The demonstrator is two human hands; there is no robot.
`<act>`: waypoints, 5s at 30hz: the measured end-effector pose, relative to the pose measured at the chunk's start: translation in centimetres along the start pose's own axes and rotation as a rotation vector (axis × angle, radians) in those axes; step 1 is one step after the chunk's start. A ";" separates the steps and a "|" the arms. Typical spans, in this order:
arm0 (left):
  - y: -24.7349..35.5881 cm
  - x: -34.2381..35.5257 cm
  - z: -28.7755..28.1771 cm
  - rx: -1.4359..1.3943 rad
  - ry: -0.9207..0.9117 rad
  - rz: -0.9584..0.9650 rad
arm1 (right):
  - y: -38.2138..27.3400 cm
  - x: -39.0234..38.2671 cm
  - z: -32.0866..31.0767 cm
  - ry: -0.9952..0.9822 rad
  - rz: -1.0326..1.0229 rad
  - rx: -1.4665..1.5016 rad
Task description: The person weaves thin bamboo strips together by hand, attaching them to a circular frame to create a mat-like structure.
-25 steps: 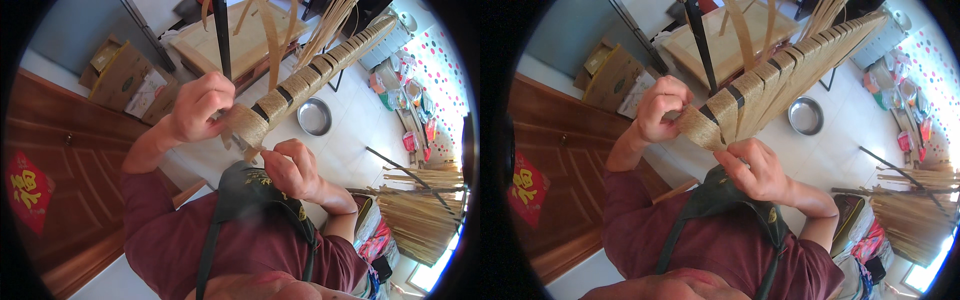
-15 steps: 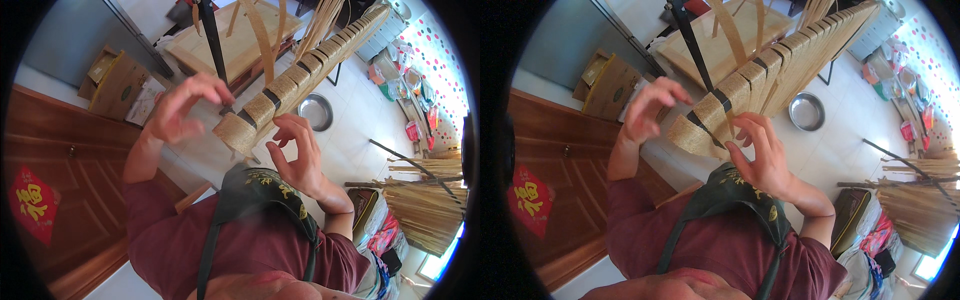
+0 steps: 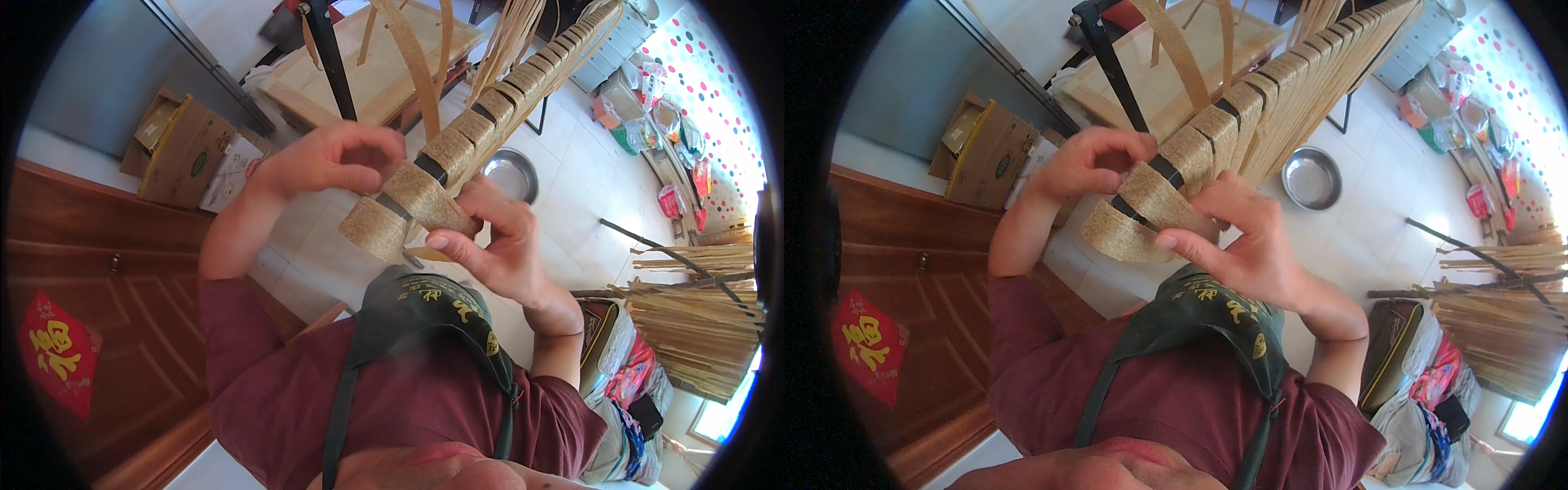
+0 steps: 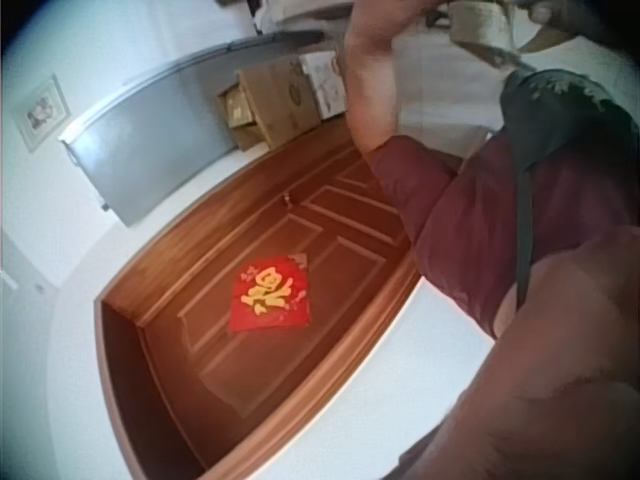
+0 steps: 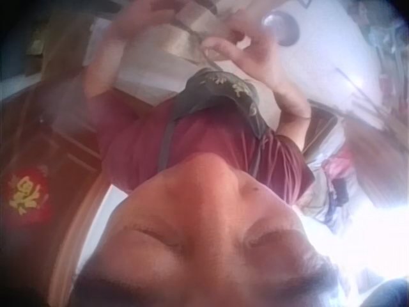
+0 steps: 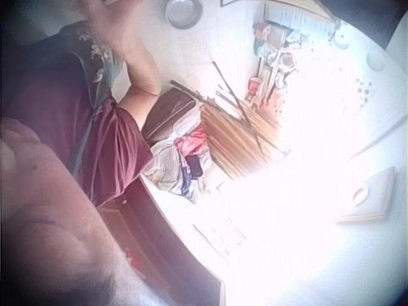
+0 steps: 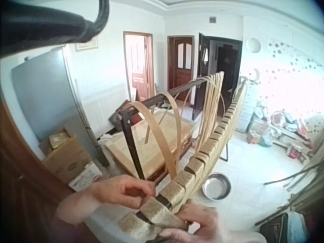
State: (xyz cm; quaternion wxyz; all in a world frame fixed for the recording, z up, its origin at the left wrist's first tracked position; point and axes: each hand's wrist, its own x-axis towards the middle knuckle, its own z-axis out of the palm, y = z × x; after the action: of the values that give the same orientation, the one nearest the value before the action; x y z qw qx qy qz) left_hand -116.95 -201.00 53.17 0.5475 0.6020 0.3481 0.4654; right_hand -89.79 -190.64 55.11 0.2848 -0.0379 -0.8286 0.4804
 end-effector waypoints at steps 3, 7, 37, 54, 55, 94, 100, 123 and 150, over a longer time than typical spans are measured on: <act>1.9 0.8 -0.9 -0.045 -0.093 0.019 | -0.3 1.1 -0.7 0.048 -0.031 0.048; 4.7 1.3 0.0 0.160 -0.009 0.037 | -2.1 2.7 -1.8 0.055 -0.121 -0.170; 0.3 0.4 1.3 0.934 0.323 0.767 | 3.7 -2.1 1.0 0.206 -0.626 -0.379; 0.7 0.2 0.3 0.790 0.090 0.590 | 4.1 -1.7 2.8 0.151 -0.649 -0.278; 1.0 0.2 0.1 0.706 0.026 0.536 | 3.5 -1.9 2.1 0.081 -0.562 -0.245; 0.7 4.6 -0.5 1.268 0.414 0.976 | 2.2 1.1 -1.6 0.374 -0.767 -0.844; -0.4 4.3 0.6 1.218 0.381 0.848 | 3.9 -0.3 -0.8 0.374 -0.704 -0.798; -1.0 7.1 -3.7 0.051 -0.075 -0.075 | 4.3 0.4 -2.3 0.189 0.264 0.275; -3.3 6.1 -2.9 0.818 0.170 0.577 | 6.3 -1.1 -1.6 0.353 -0.379 -0.456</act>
State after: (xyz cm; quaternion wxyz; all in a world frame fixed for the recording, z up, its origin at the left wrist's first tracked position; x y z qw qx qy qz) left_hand -117.36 -193.83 50.89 0.0856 0.7988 0.3648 0.4706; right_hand -89.35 -186.39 50.05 0.4922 -0.0284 -0.8449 0.2076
